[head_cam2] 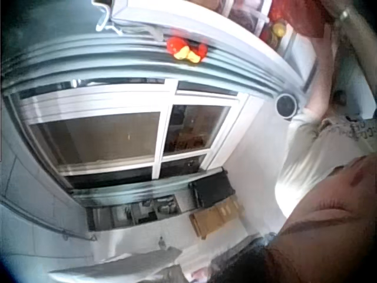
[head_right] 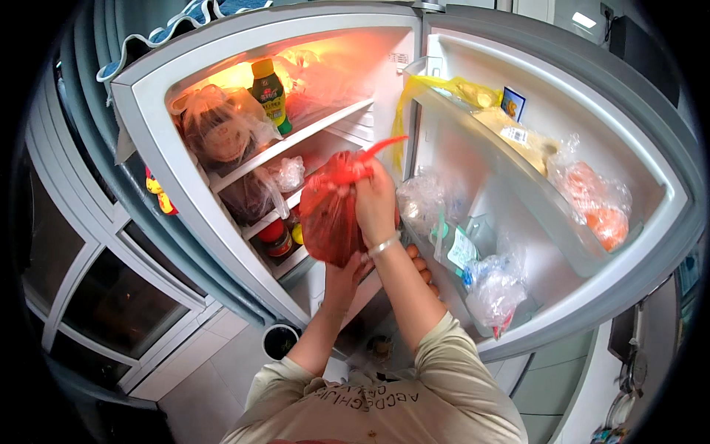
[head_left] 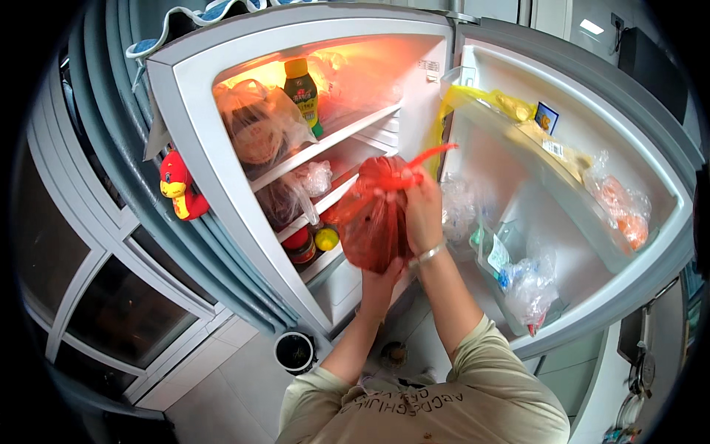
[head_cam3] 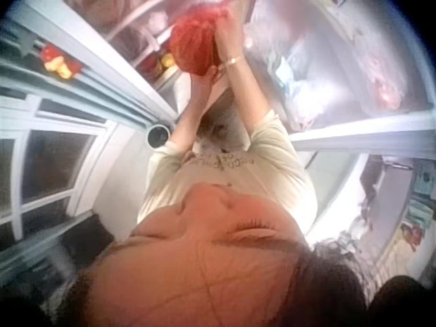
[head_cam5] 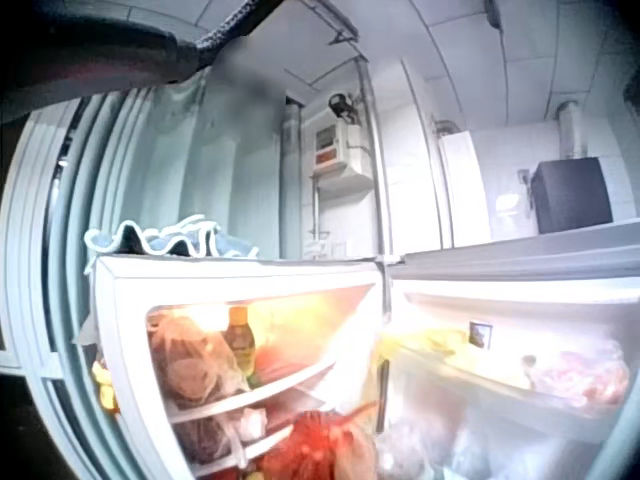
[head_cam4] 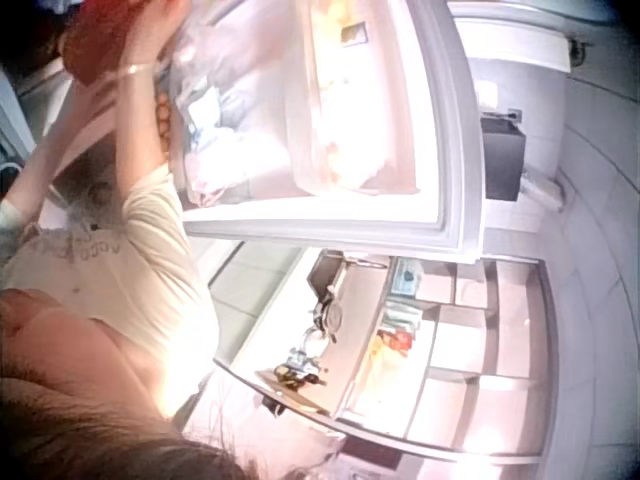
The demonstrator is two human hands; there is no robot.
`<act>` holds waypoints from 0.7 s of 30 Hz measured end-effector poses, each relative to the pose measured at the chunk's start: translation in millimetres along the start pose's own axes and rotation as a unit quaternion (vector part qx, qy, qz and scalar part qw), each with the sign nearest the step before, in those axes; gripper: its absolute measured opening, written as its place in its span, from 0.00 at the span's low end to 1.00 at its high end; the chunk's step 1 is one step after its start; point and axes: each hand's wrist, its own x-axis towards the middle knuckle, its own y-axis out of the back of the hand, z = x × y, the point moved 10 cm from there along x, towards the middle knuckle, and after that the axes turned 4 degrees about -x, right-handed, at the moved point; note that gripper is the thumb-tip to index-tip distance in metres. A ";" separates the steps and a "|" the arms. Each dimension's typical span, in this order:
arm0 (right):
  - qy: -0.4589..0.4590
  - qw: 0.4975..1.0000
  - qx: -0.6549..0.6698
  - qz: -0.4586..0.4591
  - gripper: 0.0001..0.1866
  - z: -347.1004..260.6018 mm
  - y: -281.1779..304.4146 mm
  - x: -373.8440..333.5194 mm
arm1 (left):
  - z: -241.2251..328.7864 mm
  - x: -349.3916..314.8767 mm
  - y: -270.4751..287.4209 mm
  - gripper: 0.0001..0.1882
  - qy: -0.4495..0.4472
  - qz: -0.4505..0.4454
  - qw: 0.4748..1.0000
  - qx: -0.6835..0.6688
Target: The person washes grapes in a bowl under a kitchen faucet, places some on a counter, puts the bowl in a sink, and then puts a bag of grapes into a refrigerator.
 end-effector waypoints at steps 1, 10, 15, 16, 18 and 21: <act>0.020 1.000 -0.008 -0.009 0.07 8.6 -2.6 22.3 | 7.0 18.6 -4.4 0.25 -0.009 0.001 0.999 -0.033; 0.045 0.964 -0.260 -0.015 0.06 78.4 -2.1 123.2 | 22.6 148.7 13.9 0.16 -0.008 0.048 0.986 -0.162; 0.091 0.912 -0.395 -0.056 0.05 85.1 -25.6 133.2 | 13.6 212.1 60.6 0.18 0.020 0.065 0.972 -0.223; 0.099 0.893 -0.435 -0.064 0.06 81.1 -30.4 131.2 | 8.8 224.2 66.8 0.16 0.022 0.052 0.967 -0.248; 0.141 0.884 -0.443 -0.056 0.07 83.9 -12.5 127.9 | -0.2 223.5 52.9 0.13 0.062 0.073 0.958 -0.270; 0.199 0.884 -0.421 -0.043 0.14 83.6 -3.0 116.4 | 4.6 225.0 41.8 0.08 0.075 0.065 0.953 -0.286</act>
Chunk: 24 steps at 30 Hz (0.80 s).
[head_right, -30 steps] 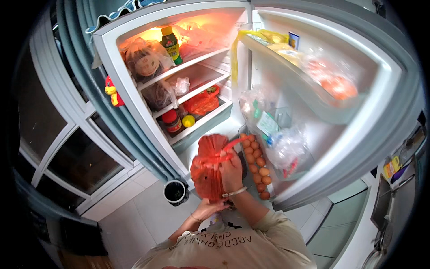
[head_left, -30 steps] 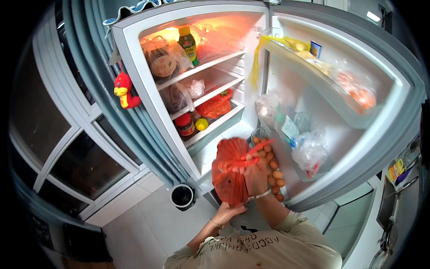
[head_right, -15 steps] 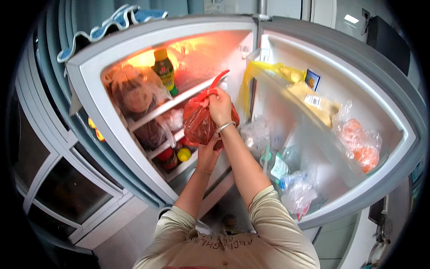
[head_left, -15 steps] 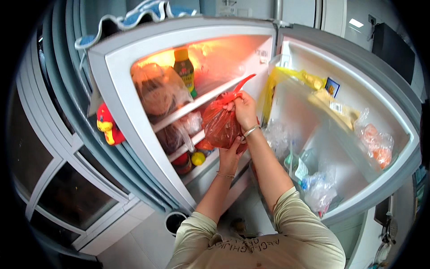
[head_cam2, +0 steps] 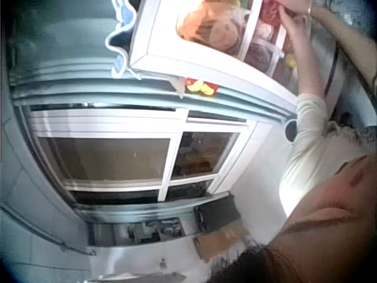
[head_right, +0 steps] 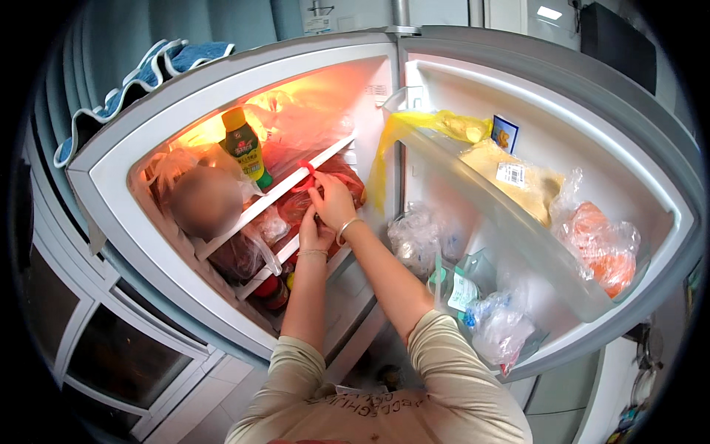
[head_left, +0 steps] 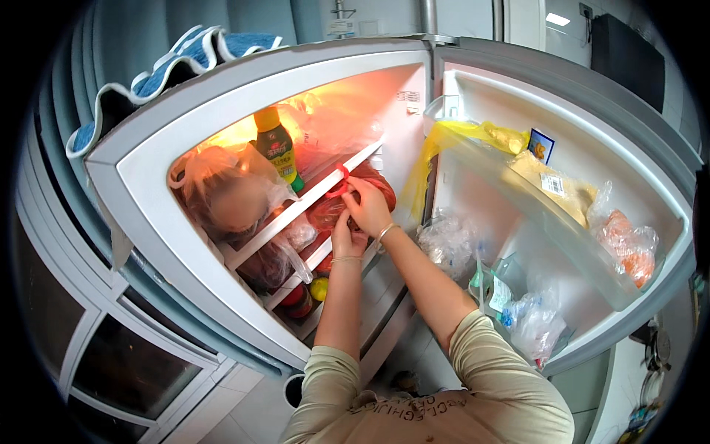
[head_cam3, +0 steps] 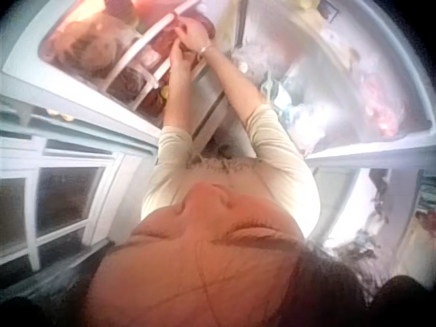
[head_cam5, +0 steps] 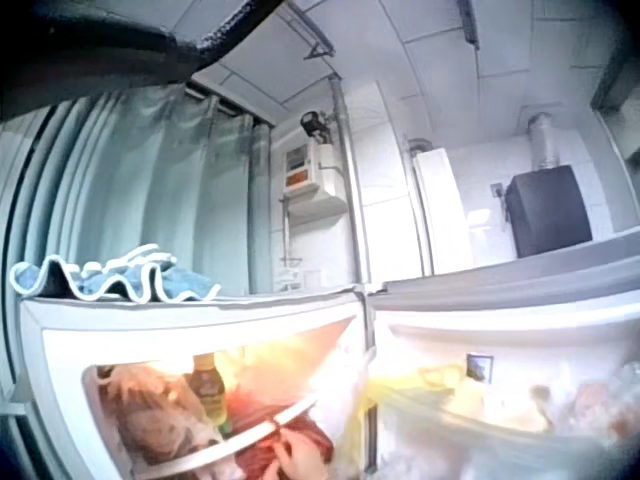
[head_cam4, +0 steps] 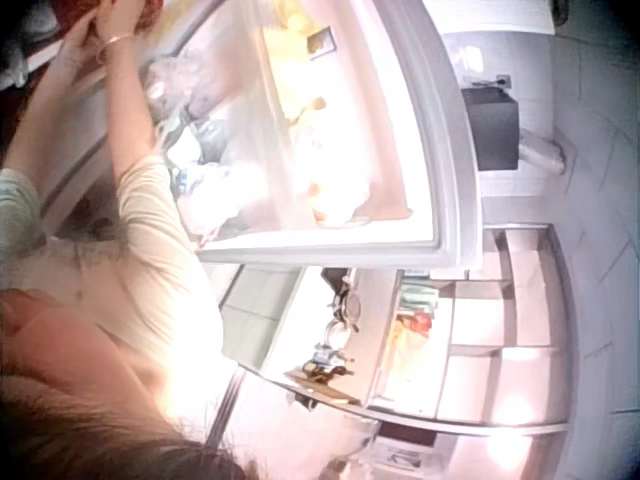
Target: The person washes grapes in a bowl under a kitchen faucet, places some on a counter, puts the bowl in a sink, and then puts a bag of grapes into a refrigerator.
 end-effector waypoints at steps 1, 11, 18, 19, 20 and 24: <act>0.043 0.998 -0.044 0.012 0.16 -5.5 3.7 -6.6 | 1.8 0.0 -6.0 0.08 0.007 -0.021 1.000 -0.001; -0.073 0.995 -0.059 -0.035 0.34 42.9 -45.1 -49.3 | 53.3 -4.6 -5.9 0.22 -0.074 -0.014 0.997 0.002; -0.065 0.987 -0.129 -0.071 0.32 60.7 -93.7 -29.0 | 39.1 -104.6 -16.0 0.34 -0.190 -0.005 0.970 0.151; -0.032 0.986 -0.156 -0.049 0.30 69.4 -89.3 -22.6 | 27.9 -118.6 -22.0 0.34 -0.187 -0.010 0.963 0.192; -0.054 0.984 -0.154 -0.069 0.29 72.4 -94.0 -14.8 | 25.6 -133.9 -26.2 0.35 -0.193 -0.011 0.952 0.236; -0.056 0.983 -0.171 -0.023 0.26 61.2 -74.6 -7.4 | 4.7 -194.8 -48.4 0.31 -0.226 -0.129 0.887 0.383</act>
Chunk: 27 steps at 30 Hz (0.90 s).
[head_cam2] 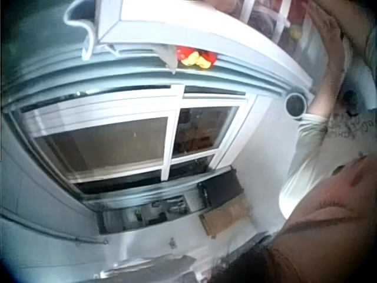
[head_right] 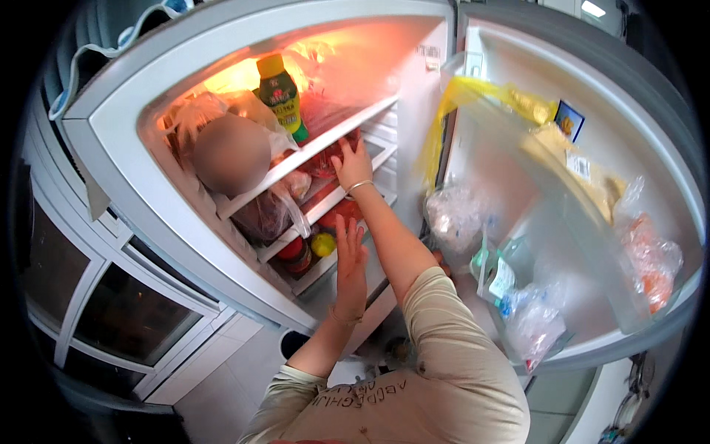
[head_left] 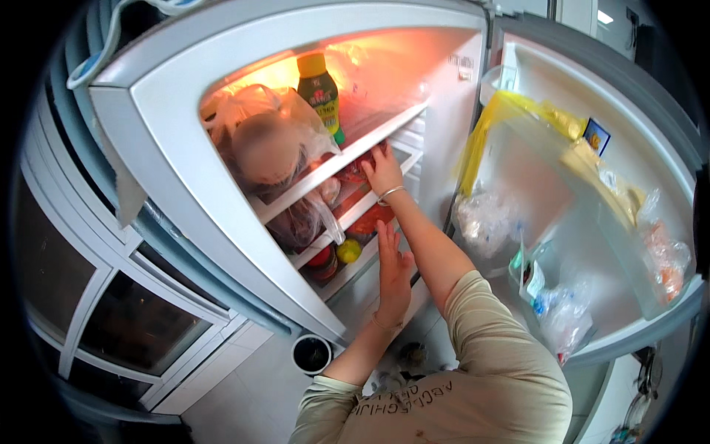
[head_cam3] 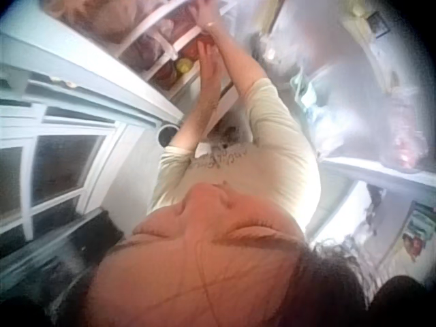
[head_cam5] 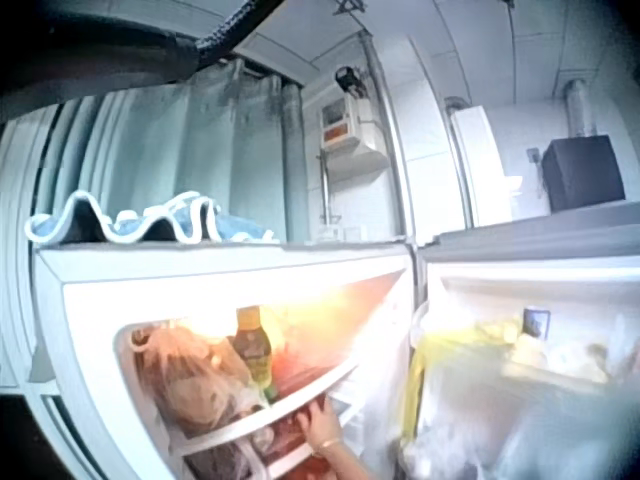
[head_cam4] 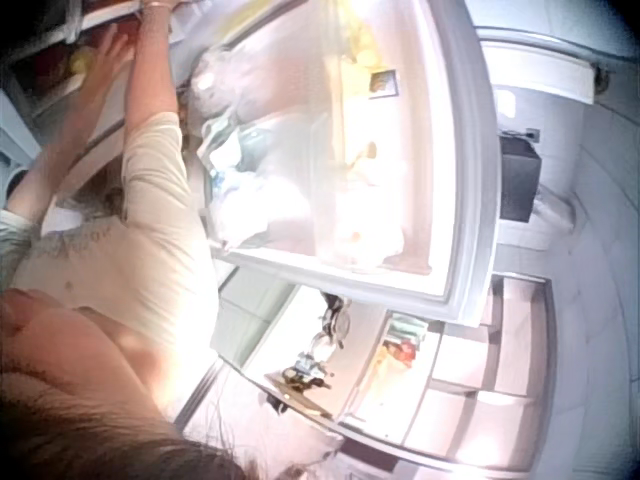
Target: The person washes grapes in a bowl under a kitchen faucet, places some on a counter, puts the bowl in a sink, and then puts a bag of grapes into a refrigerator.
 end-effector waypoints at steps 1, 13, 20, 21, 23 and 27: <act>-0.014 0.999 0.007 0.048 0.26 5.8 17.2 -12.9 | 6.5 -9.7 -8.1 0.29 0.006 -0.030 0.999 0.019; -0.328 0.868 0.215 -0.304 0.10 59.7 139.6 -503.9 | -63.2 -157.3 10.2 0.10 0.234 -0.123 0.964 0.009; -0.471 0.876 -0.041 0.094 0.26 173.2 380.7 -626.4 | -106.0 -258.9 -23.5 0.09 0.302 -0.150 0.941 0.024; -0.463 0.876 -0.020 0.136 0.28 150.1 400.9 -577.6 | -109.4 -272.9 -32.8 0.09 0.306 -0.147 0.940 0.018; -0.367 0.919 -0.069 0.128 0.31 158.3 414.8 -552.5 | -112.5 -296.3 -63.7 0.10 0.312 -0.159 0.937 0.008; -0.366 0.922 0.063 0.110 0.30 162.3 407.9 -537.4 | -102.6 -344.9 -99.6 0.11 0.337 -0.196 0.920 0.028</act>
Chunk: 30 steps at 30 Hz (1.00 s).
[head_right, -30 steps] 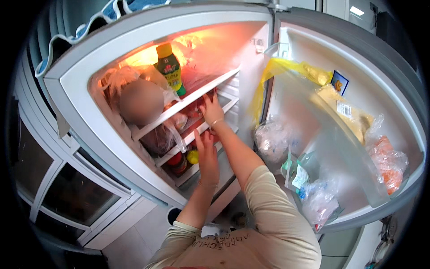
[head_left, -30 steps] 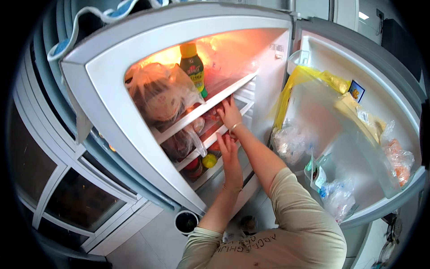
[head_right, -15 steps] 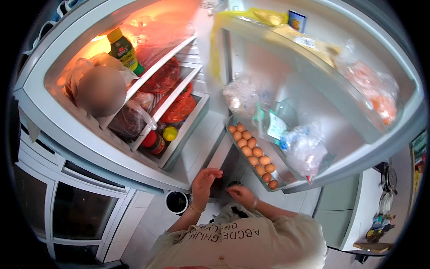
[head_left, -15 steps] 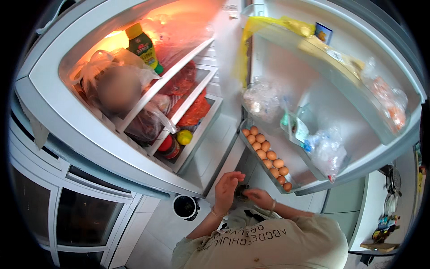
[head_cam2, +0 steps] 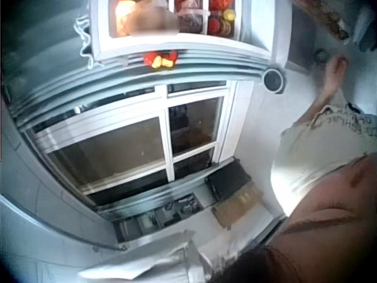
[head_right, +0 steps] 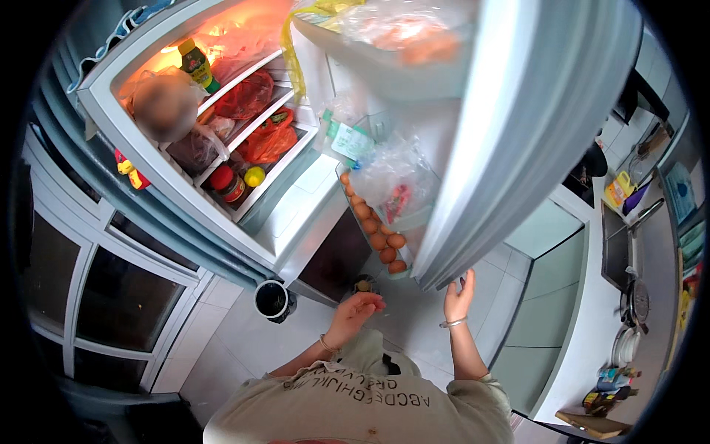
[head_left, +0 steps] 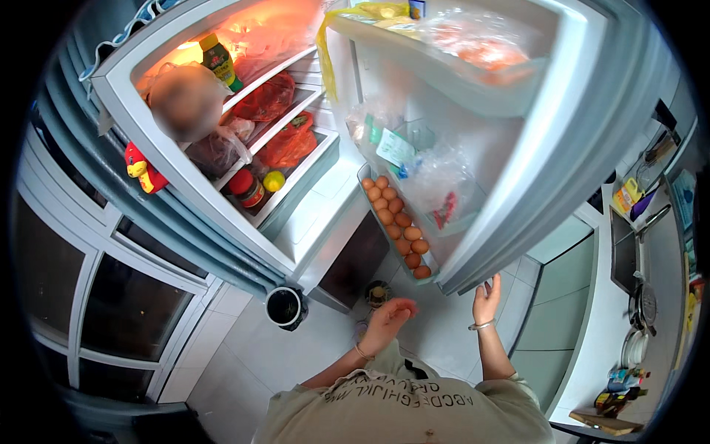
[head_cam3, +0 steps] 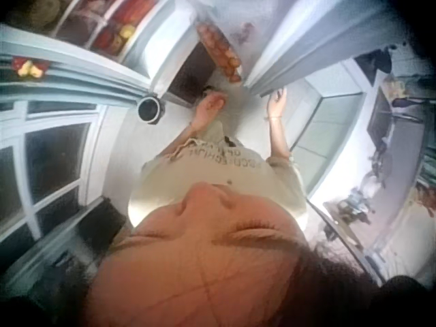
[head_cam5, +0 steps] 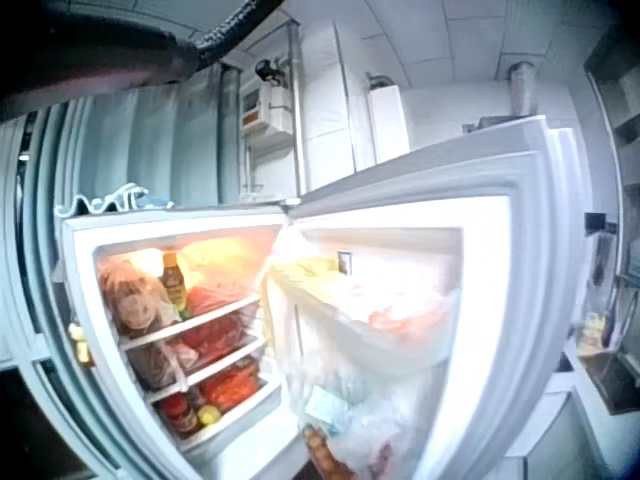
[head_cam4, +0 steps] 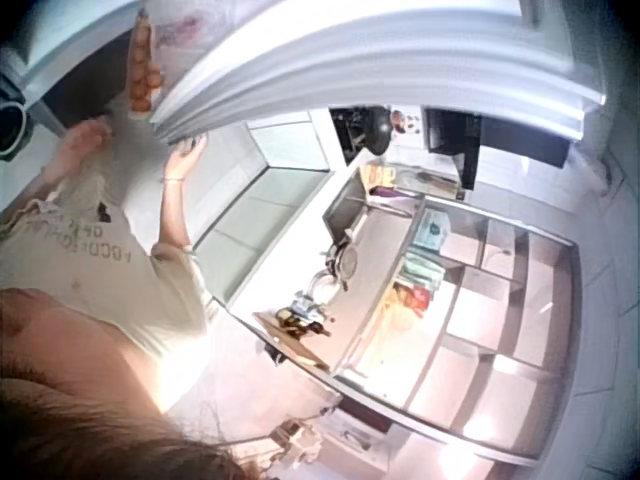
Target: The person washes grapes in a bowl under a kitchen faucet, places some on a counter, puts the bowl in a sink, and then puts a bag of grapes into a refrigerator.
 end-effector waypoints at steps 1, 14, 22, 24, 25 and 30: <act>0.013 0.999 -0.034 -0.008 0.30 -2.8 -0.1 -6.1 | -1.0 -8.6 -8.2 0.11 0.009 -0.010 1.000 0.009; 0.119 0.979 -0.026 -0.162 0.27 -120.7 -103.9 -117.8 | 46.7 -58.6 -5.5 0.24 0.005 -0.150 0.986 0.074; 0.089 0.981 0.024 -0.173 0.27 -162.5 -188.3 -171.8 | 83.1 -67.1 81.6 0.39 -0.032 -0.122 0.989 0.080; 0.055 0.983 0.041 -0.173 0.27 -172.4 -197.8 -181.6 | 93.5 -68.2 109.3 0.43 -0.045 -0.074 0.995 0.053; 0.029 0.982 0.018 -0.184 0.28 -172.3 -202.8 -186.9 | 98.9 -67.0 124.2 0.44 -0.046 -0.048 0.997 0.030; 0.031 0.994 0.000 -0.107 0.28 -158.2 -182.5 -214.0 | 119.2 -54.6 170.0 0.37 -0.076 0.092 0.993 0.020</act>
